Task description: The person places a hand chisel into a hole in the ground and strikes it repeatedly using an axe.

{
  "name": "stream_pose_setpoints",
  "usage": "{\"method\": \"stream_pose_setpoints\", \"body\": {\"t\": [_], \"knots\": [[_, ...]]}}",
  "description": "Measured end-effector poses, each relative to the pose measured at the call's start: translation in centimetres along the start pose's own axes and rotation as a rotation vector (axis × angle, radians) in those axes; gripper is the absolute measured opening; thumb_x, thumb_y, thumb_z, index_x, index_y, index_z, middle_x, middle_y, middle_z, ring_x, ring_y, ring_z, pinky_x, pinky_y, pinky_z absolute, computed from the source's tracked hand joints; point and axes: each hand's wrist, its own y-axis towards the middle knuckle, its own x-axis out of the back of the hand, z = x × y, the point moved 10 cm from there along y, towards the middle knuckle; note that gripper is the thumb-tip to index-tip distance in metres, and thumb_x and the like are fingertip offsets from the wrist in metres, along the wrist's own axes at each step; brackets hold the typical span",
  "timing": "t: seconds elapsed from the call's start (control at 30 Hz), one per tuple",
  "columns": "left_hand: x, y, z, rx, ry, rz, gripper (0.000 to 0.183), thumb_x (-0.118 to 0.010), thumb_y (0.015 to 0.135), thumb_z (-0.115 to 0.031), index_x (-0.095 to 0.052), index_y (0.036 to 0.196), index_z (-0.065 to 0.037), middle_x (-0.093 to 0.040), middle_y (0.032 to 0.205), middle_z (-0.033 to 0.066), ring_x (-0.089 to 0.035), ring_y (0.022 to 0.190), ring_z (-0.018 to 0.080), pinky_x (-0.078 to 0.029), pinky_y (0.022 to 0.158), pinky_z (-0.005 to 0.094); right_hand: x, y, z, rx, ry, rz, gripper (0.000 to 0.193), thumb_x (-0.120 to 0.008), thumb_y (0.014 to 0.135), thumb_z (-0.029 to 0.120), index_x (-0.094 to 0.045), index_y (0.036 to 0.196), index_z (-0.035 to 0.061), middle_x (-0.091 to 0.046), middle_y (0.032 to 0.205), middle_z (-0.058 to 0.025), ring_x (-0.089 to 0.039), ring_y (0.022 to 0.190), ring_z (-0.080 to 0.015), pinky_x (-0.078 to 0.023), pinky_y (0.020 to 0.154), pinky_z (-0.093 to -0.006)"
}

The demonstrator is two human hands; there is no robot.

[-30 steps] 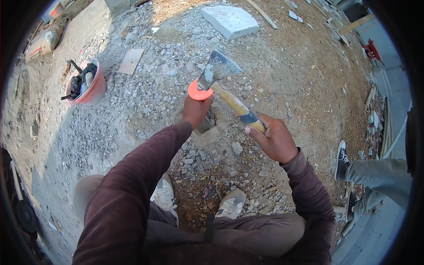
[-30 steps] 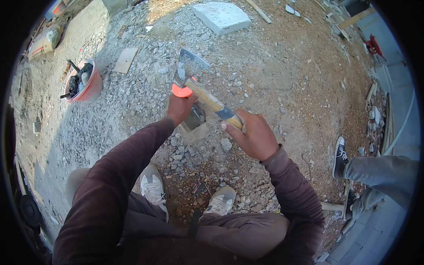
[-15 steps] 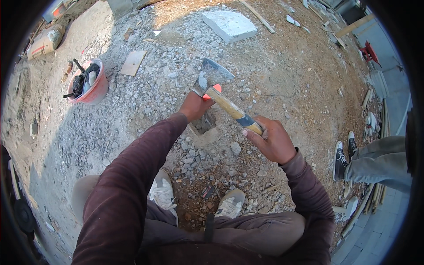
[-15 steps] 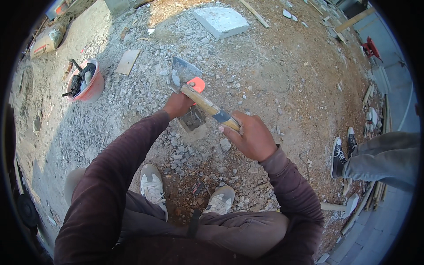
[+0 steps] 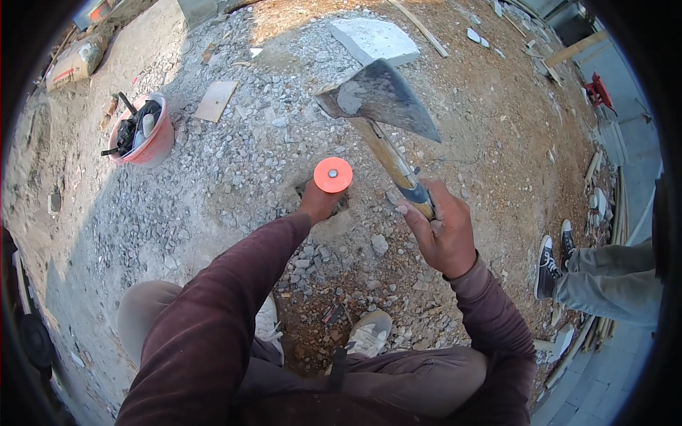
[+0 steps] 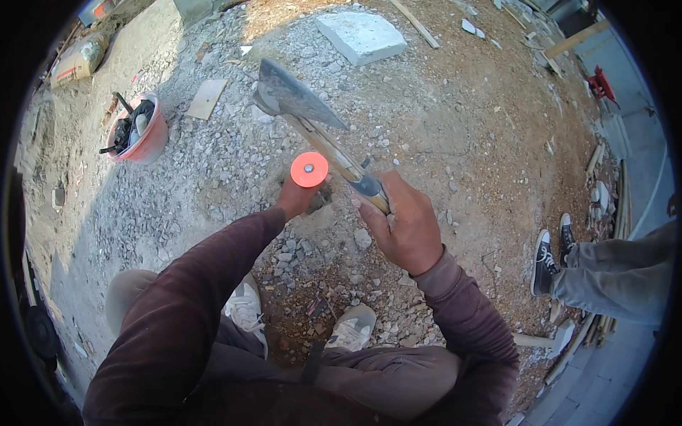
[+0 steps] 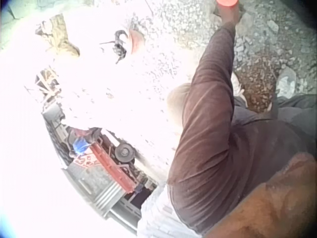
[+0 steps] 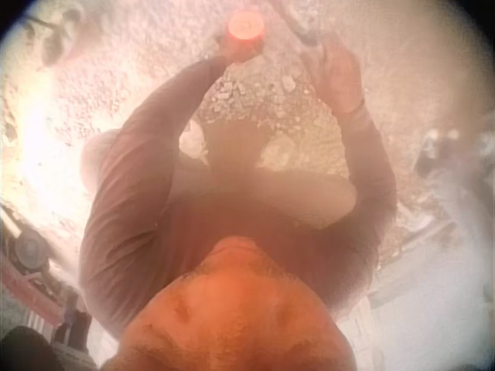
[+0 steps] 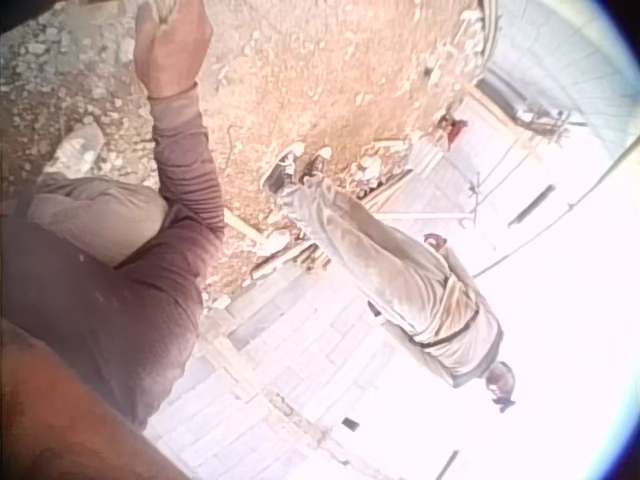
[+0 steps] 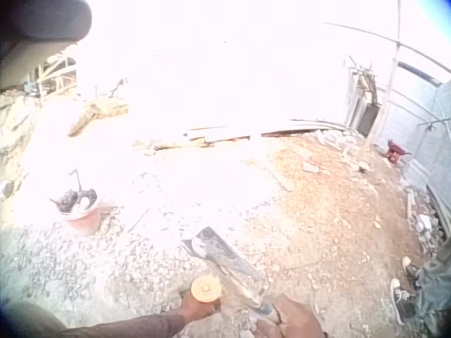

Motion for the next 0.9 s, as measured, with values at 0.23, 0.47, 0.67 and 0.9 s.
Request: {"method": "stream_pose_setpoints", "body": {"t": [0.23,0.47,0.67,0.9], "knots": [[-0.5,0.4,-1.8,-0.045,0.009,0.002,0.041,-0.066,0.089,-0.028,-0.055,0.121,-0.005,-0.059,0.120,0.0109,-0.057,0.111,0.0269,-0.044,0.095,0.0371,-7.7,-5.0,-10.8,-0.316,-0.076,0.201,0.027,-0.063,0.088,0.018,-0.054,0.104,-0.0009,-0.064,0.083,-0.0226,-0.063,0.079,-0.0413,-0.048,0.067,-0.0465],[-0.8,1.4,-2.2,-0.066,0.029,0.106,0.042,-0.064,0.089,-0.025,-0.053,0.126,-0.009,-0.054,0.131,0.0119,-0.049,0.123,0.0306,-0.039,0.102,0.0389,-5.5,-3.8,-10.0,-0.403,-0.072,0.346,0.025,-0.061,0.088,0.022,-0.056,0.098,-0.0006,-0.063,0.079,-0.0242,-0.062,0.078,-0.0434,-0.047,0.069,-0.0492],[0.4,2.6,-2.0,-0.187,0.105,0.016,0.030,-0.064,0.089,-0.026,-0.060,0.110,-0.005,-0.064,0.105,0.0092,-0.061,0.099,0.0230,-0.048,0.086,0.0357,-2.0,-2.0,-8.5,-0.406,0.064,0.123,0.024,-0.063,0.089,0.021,-0.058,0.095,-0.0010,-0.061,0.072,-0.0207,-0.061,0.068,-0.0378,-0.046,0.063,-0.0428],[9.3,4.9,-5.9,0.007,-0.503,-0.083,0.024,-0.068,0.088,-0.028,-0.058,0.087,-0.006,-0.057,0.076,-0.0014,-0.053,0.072,0.0086,-0.045,0.067,0.0279,-2.9,-1.7,-8.8,-0.370,0.190,0.092,0.023,-0.062,0.090,0.021,-0.058,0.093,-0.0018,-0.058,0.068,-0.0151,-0.056,0.060,-0.0253,-0.044,0.060,-0.0372]]}}
